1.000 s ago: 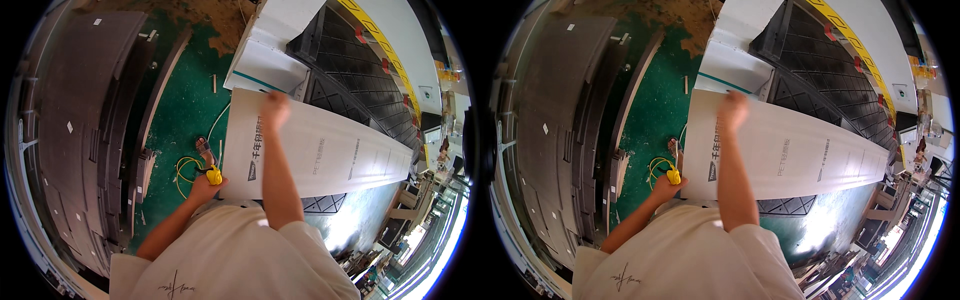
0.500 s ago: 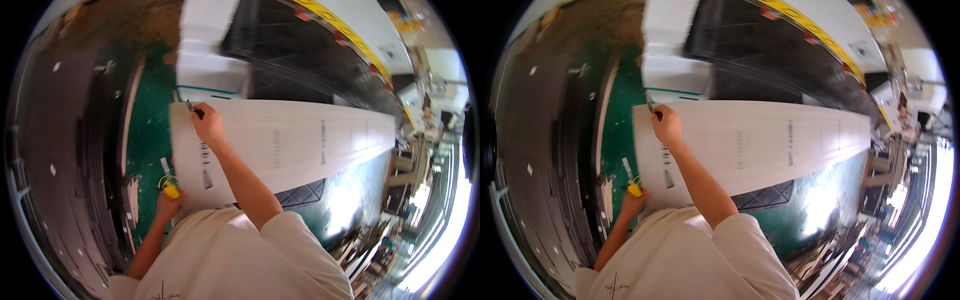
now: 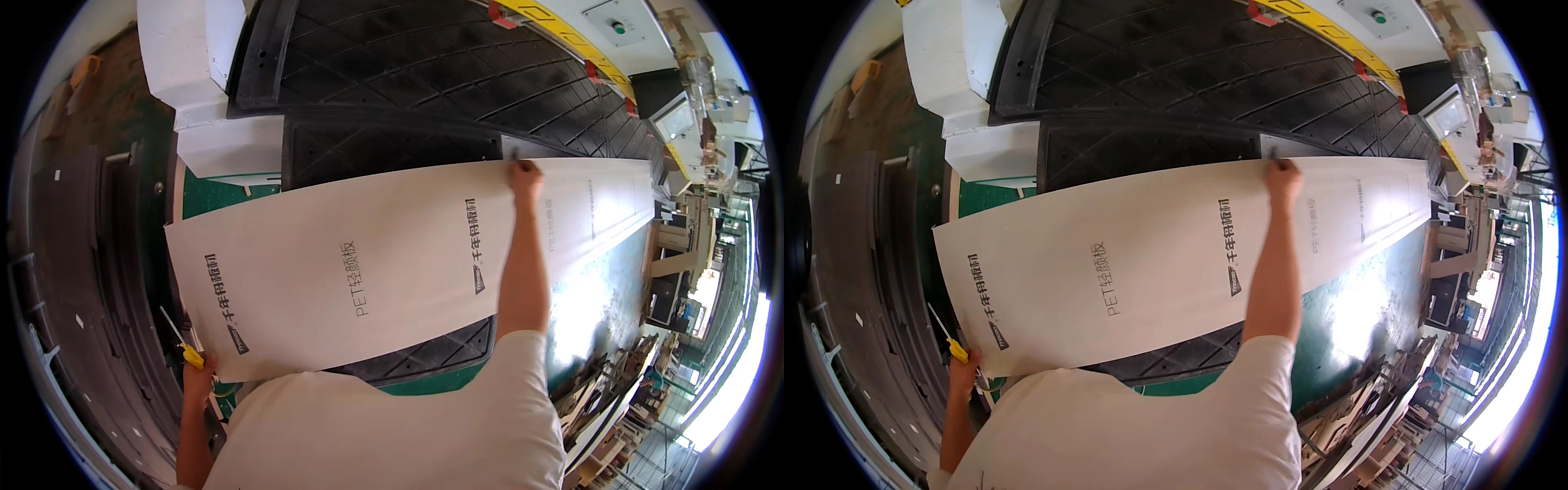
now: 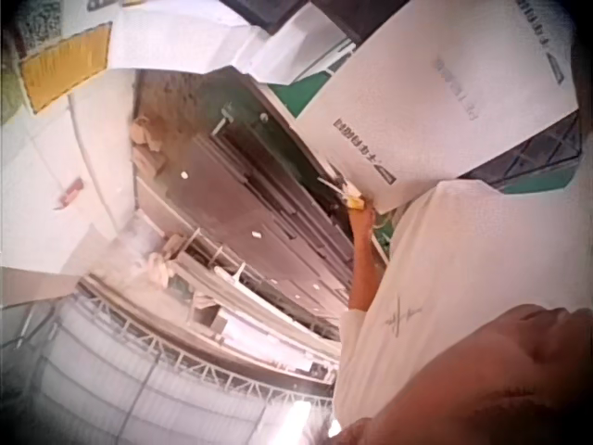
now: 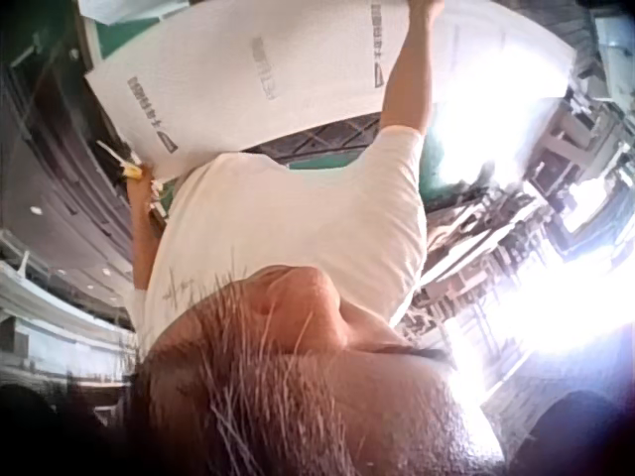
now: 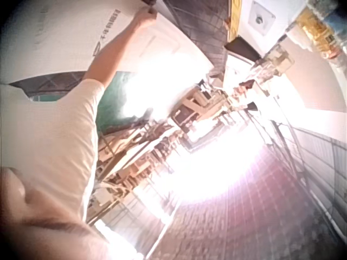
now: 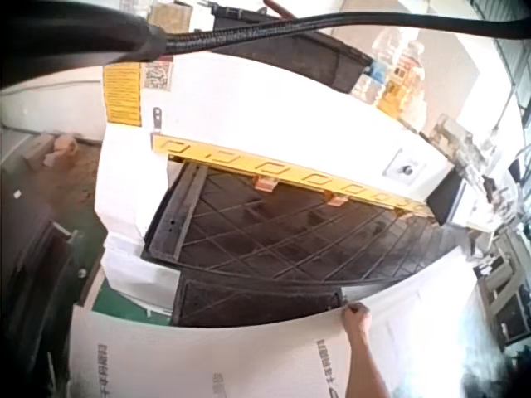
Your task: The person peels protective film off large white boards in a workshop. They use a yellow tool to lift the film edges and pull the film off by hand, repeating the process for multiple boards. The person also briefly handles a small white bottle at the end.
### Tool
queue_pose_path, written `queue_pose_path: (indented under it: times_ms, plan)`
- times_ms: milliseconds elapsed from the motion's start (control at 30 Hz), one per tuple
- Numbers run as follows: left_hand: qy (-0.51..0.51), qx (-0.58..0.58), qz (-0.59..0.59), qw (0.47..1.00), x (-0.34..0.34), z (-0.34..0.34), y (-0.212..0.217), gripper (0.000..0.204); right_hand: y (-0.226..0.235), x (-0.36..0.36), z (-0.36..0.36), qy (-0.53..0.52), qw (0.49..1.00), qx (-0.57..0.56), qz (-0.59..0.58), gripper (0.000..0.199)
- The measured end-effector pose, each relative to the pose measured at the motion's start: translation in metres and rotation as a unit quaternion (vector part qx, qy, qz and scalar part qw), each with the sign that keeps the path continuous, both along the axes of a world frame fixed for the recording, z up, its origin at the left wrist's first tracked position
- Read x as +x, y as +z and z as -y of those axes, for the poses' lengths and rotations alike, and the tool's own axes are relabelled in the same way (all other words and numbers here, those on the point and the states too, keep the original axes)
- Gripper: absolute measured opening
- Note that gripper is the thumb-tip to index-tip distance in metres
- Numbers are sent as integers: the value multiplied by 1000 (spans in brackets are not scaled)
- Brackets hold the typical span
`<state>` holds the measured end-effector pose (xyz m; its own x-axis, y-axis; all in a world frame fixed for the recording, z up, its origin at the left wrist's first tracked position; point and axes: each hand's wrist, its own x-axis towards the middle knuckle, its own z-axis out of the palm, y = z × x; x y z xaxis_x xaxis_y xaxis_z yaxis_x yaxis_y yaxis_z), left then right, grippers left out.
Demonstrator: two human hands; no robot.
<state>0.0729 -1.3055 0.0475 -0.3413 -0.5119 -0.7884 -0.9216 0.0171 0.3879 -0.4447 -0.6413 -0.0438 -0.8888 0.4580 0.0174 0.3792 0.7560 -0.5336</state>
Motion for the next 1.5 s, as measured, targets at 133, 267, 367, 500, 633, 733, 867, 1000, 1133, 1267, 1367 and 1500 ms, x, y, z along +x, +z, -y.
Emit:
queue_pose_path:
  times_ms: [133,267,367,500,633,733,867,1000,1133,1267,1367,1500]
  plan:
    - [-13,-40,35,999,8,-4,3,24,8,-20,-58,0,992,130,-3,33]
    - [-2,34,-32,999,25,18,-19,22,4,-6,-35,67,991,108,-41,27]
    - [-25,42,-43,998,29,23,-25,26,2,21,48,95,989,101,-57,26]
    - [-31,56,-92,994,38,26,-32,37,18,83,207,174,978,52,-105,19]
    - [-143,17,-95,985,17,26,-9,41,24,140,349,243,961,-4,-130,13]
    - [-156,-2,-130,979,32,38,-17,41,21,183,473,297,938,-38,-176,3]
    - [-183,-55,-107,976,74,85,-23,33,13,267,671,374,921,-73,-85,13]
    - [-179,-205,-62,960,129,158,-8,46,22,335,784,561,812,-84,138,20]
    - [-101,-256,-109,955,148,196,20,50,40,364,762,476,808,-308,159,22]
    - [-205,-168,-87,960,117,189,54,48,64,353,696,299,811,-459,206,29]
    - [-350,-178,-147,908,81,149,74,44,72,338,654,198,840,-466,195,32]
    - [-255,-108,-187,943,16,108,107,46,52,318,624,165,838,-511,92,25]
